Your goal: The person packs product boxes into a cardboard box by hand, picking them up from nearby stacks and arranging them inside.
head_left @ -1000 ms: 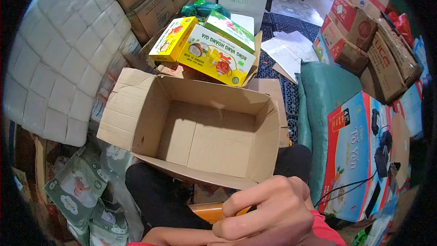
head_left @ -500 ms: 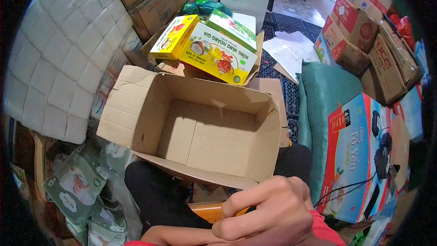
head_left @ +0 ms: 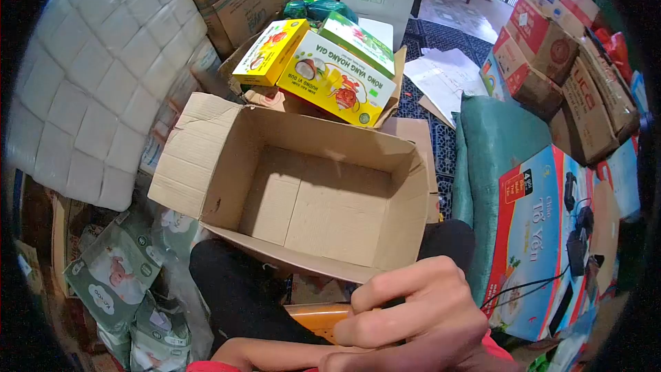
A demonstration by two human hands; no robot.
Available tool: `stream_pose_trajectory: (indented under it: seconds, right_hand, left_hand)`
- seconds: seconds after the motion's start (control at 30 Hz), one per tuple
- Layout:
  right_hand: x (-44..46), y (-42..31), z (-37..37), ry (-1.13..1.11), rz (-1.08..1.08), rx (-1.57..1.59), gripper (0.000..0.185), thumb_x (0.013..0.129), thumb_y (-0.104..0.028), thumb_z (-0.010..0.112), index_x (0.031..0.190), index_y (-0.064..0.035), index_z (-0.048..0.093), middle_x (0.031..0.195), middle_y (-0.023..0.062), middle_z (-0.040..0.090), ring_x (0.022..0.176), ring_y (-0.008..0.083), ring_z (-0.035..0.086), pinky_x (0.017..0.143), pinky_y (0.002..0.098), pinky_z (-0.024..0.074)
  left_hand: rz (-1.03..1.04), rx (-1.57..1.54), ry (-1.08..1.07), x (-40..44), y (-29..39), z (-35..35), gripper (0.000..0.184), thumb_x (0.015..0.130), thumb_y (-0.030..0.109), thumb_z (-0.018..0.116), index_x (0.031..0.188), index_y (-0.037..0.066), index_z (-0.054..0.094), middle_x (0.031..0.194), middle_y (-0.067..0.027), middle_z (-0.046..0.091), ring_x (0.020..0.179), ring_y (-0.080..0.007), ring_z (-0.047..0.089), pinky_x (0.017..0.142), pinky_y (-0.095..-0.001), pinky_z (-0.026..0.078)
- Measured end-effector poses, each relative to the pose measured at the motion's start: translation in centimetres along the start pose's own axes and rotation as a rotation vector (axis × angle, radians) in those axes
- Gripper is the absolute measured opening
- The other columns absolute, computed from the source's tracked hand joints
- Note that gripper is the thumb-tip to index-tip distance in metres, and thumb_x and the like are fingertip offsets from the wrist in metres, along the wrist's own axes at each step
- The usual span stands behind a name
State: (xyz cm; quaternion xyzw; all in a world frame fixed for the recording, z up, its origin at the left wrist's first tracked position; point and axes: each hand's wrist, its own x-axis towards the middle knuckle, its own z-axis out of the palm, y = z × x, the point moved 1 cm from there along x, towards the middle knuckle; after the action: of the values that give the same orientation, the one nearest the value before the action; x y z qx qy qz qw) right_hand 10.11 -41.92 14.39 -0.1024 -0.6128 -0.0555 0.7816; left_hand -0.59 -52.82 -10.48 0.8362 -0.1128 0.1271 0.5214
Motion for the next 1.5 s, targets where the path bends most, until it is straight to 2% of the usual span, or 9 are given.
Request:
stream_pose_trajectory:
  seconds: [0.5,0.63,0.8,0.83,1.0,1.13,1.27,1.37,1.5]
  right_hand:
    - [-0.9,0.0,-0.7,-0.159,0.009,0.035,0.042,0.068,-0.003,0.076,0.058,-0.0055,0.035,0.068,0.0136,0.062,0.047,0.0160,0.052,0.041,0.0262,0.0439]
    - [0.8,-1.4,-1.0,-0.248,0.186,-0.035,0.018,0.069,-0.006,0.075,0.078,0.0026,0.061,0.069,0.0168,0.062,0.049,0.0194,0.057,0.043,0.0272,0.0479]
    - [-1.3,6.9,-7.2,-0.171,0.338,-0.379,0.022,0.092,-0.014,0.050,0.112,-0.0044,0.052,0.094,0.0091,0.056,0.087,0.0139,0.054,0.081,0.0285,0.0431]
    - [-2.1,9.7,-8.6,-0.053,0.626,-0.556,0.021,0.094,-0.018,0.051,0.109,-0.0029,0.054,0.095,0.0088,0.058,0.087,0.0151,0.055,0.080,0.0275,0.0436]
    - [-14.2,18.3,-17.2,-0.063,1.022,-0.857,0.039,0.090,-0.024,0.059,0.117,0.0031,0.052,0.101,0.0149,0.061,0.089,0.0211,0.058,0.081,0.0314,0.0457]
    - [-15.1,20.0,-18.7,-0.269,0.967,-1.096,0.049,0.087,-0.026,0.061,0.125,0.0025,0.048,0.108,0.0188,0.058,0.101,0.0302,0.052,0.090,0.0395,0.0395]
    - [-17.4,22.7,-19.5,-0.401,1.001,-1.267,0.053,0.083,-0.027,0.064,0.126,-0.0028,0.047,0.119,0.0177,0.053,0.113,0.0359,0.041,0.096,0.0497,0.0299]
    - [-17.2,23.3,-18.9,-0.413,1.000,-1.308,0.052,0.082,-0.031,0.066,0.126,-0.0082,0.048,0.119,0.0161,0.052,0.114,0.0350,0.041,0.098,0.0490,0.0287]
    - [-16.8,23.5,-18.2,-0.228,1.169,-1.063,0.054,0.083,-0.031,0.066,0.127,-0.0080,0.046,0.118,0.0164,0.051,0.115,0.0315,0.040,0.100,0.0454,0.0278]
  left_hand:
    - [0.008,0.013,-0.003,0.2,-0.3,0.0,0.022,0.079,0.031,0.063,0.084,0.011,0.070,0.073,-0.0126,0.064,0.060,-0.0326,0.060,0.051,-0.0432,0.047]
    - [0.034,0.014,-0.009,0.4,-0.4,0.5,0.022,0.079,0.032,0.063,0.085,0.011,0.070,0.073,-0.0130,0.065,0.060,-0.0330,0.060,0.051,-0.0436,0.047]
    - [0.099,0.008,-0.041,1.1,0.3,0.7,0.023,0.079,0.032,0.064,0.085,0.012,0.071,0.073,-0.0133,0.065,0.060,-0.0335,0.061,0.051,-0.0439,0.047]
    - [0.128,0.011,-0.046,1.5,0.8,0.1,0.023,0.079,0.032,0.064,0.085,0.012,0.071,0.073,-0.0134,0.065,0.060,-0.0336,0.061,0.051,-0.0440,0.047]
    - [0.345,0.524,0.592,4.9,3.6,-17.9,0.009,0.082,0.017,0.061,0.085,0.008,0.060,0.072,-0.0057,0.056,0.065,-0.0198,0.057,0.058,-0.0320,0.049]
    - [-0.287,0.559,1.121,7.1,0.2,-34.0,0.022,0.088,0.017,0.060,0.099,-0.002,0.056,0.085,-0.0102,0.059,0.066,-0.0147,0.056,0.060,-0.0291,0.047]
    - [-0.394,1.140,1.034,7.3,-14.5,-45.2,0.049,0.082,0.035,0.066,0.108,-0.004,0.055,0.099,-0.0224,0.061,0.086,-0.0355,0.060,0.077,-0.0423,0.048]
    - [-0.682,0.837,0.760,8.6,-16.7,-45.6,0.067,0.082,0.048,0.058,0.121,-0.006,0.047,0.109,-0.0284,0.055,0.102,-0.0404,0.054,0.091,-0.0474,0.043]
    - [-0.447,0.906,0.940,8.9,-14.3,-43.5,0.058,0.083,0.030,0.063,0.125,-0.005,0.045,0.104,-0.0235,0.055,0.101,-0.0394,0.053,0.088,-0.0450,0.043]
